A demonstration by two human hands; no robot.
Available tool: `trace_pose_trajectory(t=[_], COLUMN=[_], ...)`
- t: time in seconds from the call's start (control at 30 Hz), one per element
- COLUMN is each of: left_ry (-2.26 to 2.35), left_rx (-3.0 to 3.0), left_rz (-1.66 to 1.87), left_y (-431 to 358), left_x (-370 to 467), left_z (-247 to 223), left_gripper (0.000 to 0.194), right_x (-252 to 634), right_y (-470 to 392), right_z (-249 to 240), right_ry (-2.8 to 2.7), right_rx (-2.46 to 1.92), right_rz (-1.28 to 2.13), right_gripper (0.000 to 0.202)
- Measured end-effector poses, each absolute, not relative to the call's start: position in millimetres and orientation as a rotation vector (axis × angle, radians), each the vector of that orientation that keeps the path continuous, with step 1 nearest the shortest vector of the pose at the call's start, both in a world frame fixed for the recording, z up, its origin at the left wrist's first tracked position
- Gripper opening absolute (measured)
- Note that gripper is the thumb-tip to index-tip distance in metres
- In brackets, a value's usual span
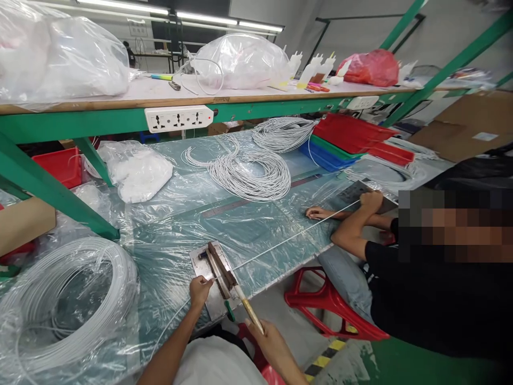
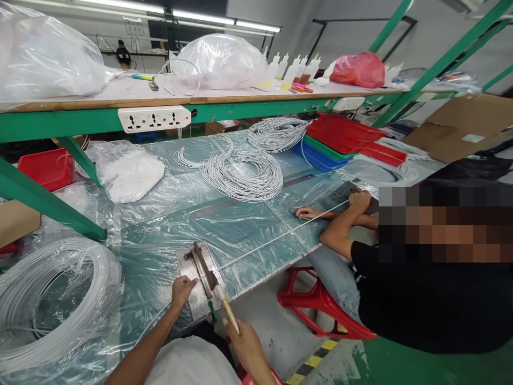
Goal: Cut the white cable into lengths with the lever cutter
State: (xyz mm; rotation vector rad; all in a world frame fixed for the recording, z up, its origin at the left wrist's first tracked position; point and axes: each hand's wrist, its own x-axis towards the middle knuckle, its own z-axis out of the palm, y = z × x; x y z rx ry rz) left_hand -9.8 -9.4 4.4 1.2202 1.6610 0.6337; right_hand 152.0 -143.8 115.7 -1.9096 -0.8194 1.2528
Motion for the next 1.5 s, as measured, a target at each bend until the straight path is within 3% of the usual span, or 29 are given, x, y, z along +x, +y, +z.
trace_pose_trajectory(t=[0.3, 0.53, 0.63, 0.77, 0.87, 0.97, 1.07, 1.27, 1.43, 1.5], left_ry=[1.620, 1.546, 1.447, 1.320, 1.285, 1.293, 1.234, 1.236, 1.102, 1.129], left_rx=[1.177, 1.124, 1.109, 1.144, 1.304, 1.455, 1.410, 1.358, 1.095, 1.003], left_rz=[0.671, 0.779, 0.802, 0.792, 0.772, 0.724, 0.555, 0.511, 0.728, 0.893], left_y=[-10, -11, -13, -19, -25, -29, -32, -33, -21, -13], left_x=[-9, -30, -38, -43, -49, -57, -67, -82, -87, -87], left_z=[1, 13, 28, 54, 78, 108, 141, 189, 217, 230], left_gripper=[0.039, 0.047, 0.050, 0.046, 0.038, 0.035, 0.033, 0.030, 0.034, 0.036], right_x=[151, 138, 146, 162, 165, 158, 141, 102, 104, 109], right_y=[-150, -160, -160, -136, -89, -14, 72, 186, 149, 101], right_z=[84, 54, 81, 161, 217, 245, 249, 232, 208, 194], right_ry=[-0.987, -0.860, -0.858, -0.768, -0.752, -0.845, -0.975, -1.044, -1.092, -1.299], right_rx=[-2.139, -2.072, -1.893, -1.630, -1.308, -1.101, -1.162, -1.380, -1.388, -1.235], right_rz=[1.186, 1.176, 1.240, 1.450, 1.683, 1.694, 1.627, 1.541, 1.459, 1.680], right_gripper=[0.043, 0.045, 0.043, 0.057, 0.041, 0.042, 0.053, 0.045, 0.063, 0.065])
